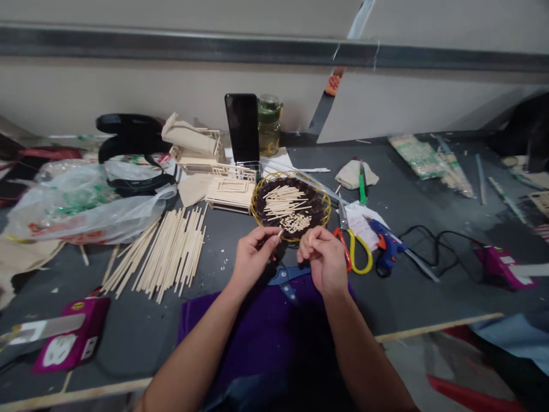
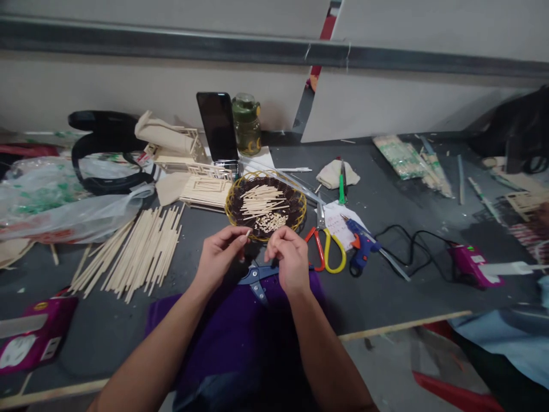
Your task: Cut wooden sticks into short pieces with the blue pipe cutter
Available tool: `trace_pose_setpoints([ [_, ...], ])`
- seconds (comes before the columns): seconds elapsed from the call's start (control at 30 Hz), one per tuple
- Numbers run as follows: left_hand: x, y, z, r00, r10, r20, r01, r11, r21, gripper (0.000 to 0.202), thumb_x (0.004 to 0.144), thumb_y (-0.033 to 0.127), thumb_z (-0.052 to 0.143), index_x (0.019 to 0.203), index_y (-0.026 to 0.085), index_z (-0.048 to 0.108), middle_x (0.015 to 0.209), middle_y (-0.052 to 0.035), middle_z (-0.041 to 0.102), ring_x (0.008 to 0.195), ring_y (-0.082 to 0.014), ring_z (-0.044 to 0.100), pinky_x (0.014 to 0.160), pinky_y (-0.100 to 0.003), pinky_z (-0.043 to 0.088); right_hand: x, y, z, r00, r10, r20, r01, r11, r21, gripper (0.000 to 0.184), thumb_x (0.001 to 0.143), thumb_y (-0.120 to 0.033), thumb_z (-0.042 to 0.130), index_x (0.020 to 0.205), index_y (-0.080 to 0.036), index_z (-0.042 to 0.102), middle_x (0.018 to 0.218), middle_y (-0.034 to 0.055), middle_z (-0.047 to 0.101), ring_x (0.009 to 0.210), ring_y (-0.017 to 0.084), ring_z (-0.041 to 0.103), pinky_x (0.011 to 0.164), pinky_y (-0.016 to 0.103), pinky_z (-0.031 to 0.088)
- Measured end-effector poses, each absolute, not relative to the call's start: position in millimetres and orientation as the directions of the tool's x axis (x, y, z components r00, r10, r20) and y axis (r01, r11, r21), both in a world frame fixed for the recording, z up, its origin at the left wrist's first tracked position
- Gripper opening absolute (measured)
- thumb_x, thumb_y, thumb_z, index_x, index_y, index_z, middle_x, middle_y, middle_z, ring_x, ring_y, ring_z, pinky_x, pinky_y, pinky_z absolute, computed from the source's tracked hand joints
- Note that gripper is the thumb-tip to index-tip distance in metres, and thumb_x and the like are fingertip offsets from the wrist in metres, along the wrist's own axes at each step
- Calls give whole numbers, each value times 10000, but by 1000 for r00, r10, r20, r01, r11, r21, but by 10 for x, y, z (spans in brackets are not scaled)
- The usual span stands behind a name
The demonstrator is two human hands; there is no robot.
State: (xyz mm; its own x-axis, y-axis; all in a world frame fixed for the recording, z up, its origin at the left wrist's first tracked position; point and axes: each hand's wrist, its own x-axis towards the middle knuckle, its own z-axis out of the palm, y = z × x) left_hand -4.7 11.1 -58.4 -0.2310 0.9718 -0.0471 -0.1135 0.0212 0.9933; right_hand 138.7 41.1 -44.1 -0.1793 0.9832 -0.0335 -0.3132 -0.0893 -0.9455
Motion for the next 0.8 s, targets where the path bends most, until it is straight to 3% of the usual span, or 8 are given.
trace_pose_setpoints([
  [0.13, -82, 134, -620, -267, 964, -8, -128, -28, 991, 269, 801, 326, 676, 1027, 193, 734, 722, -20, 650, 484, -81, 513, 434, -195, 466, 1510, 388, -431, -215, 976, 32, -275, -29, -961, 201, 760, -266, 451, 590, -240, 348, 539, -73, 301, 446, 102, 336, 447, 235, 371],
  [0.23, -128, 160, -642, -316, 948, 43, -105, -80, 991, 246, 790, 321, 677, 988, 189, 740, 696, -17, 644, 466, -80, 507, 415, -191, 456, 1691, 292, -444, -171, 980, 103, -155, 77, -985, 221, 783, -240, 445, 582, -241, 353, 531, -66, 327, 459, 114, 370, 472, 247, 366],
  [0.37, -185, 203, -671, -416, 906, 75, -116, -135, 984, 253, 757, 312, 673, 961, 169, 718, 671, 4, 620, 460, -72, 491, 422, -190, 454, 2150, 66, -368, -113, 981, 160, 291, 186, -938, 216, 816, -248, 435, 601, -235, 420, 535, -46, 407, 509, 137, 436, 524, 263, 361],
  [0.43, -205, 224, -686, -442, 892, 89, -125, -160, 979, 260, 752, 311, 666, 962, 163, 706, 670, 10, 614, 453, -70, 480, 420, -194, 447, 2461, -73, -291, -112, 978, 177, 631, 207, -747, 204, 799, -271, 447, 598, -234, 438, 532, -40, 410, 521, 145, 434, 535, 268, 333],
  [0.5, -219, 242, -699, -454, 885, 107, -119, -179, 977, 264, 746, 303, 662, 963, 157, 699, 666, 11, 611, 451, -69, 476, 417, -193, 438, 2803, -224, -222, -71, 986, 154, 852, 140, -505, 181, 778, -281, 439, 605, -235, 469, 531, -25, 448, 517, 157, 448, 542, 279, 314],
  [0.63, -229, 265, -715, -478, 866, 143, -78, -204, 976, 275, 739, 297, 654, 962, 140, 689, 657, 15, 596, 451, -63, 456, 416, -191, 426, 3475, -561, -197, 0, 978, -210, 996, -19, -86, 309, 848, -355, 421, 592, -236, 548, 594, 56, 622, 576, 225, 583, 531, 305, 279],
  [0.7, -231, 273, -725, -487, 860, 154, -57, -207, 977, 299, 736, 306, 661, 978, 132, 681, 641, 26, 571, 456, -64, 446, 416, -194, 427, 3736, -714, -230, 7, 930, -367, 999, -19, -29, 332, 866, -401, 455, 628, -241, 621, 666, 81, 684, 666, 262, 650, 549, 310, 319],
  [0.8, -242, 280, -755, -501, 846, 182, 10, -205, 979, 323, 733, 319, 678, 1000, 137, 676, 657, 26, 555, 496, -78, 455, 422, -198, 432, 3934, -820, -266, -27, 931, -363, 1000, 24, -14, 158, 811, -254, 530, 812, -238, 687, 853, 93, 735, 749, 253, 686, 559, 298, 360],
])
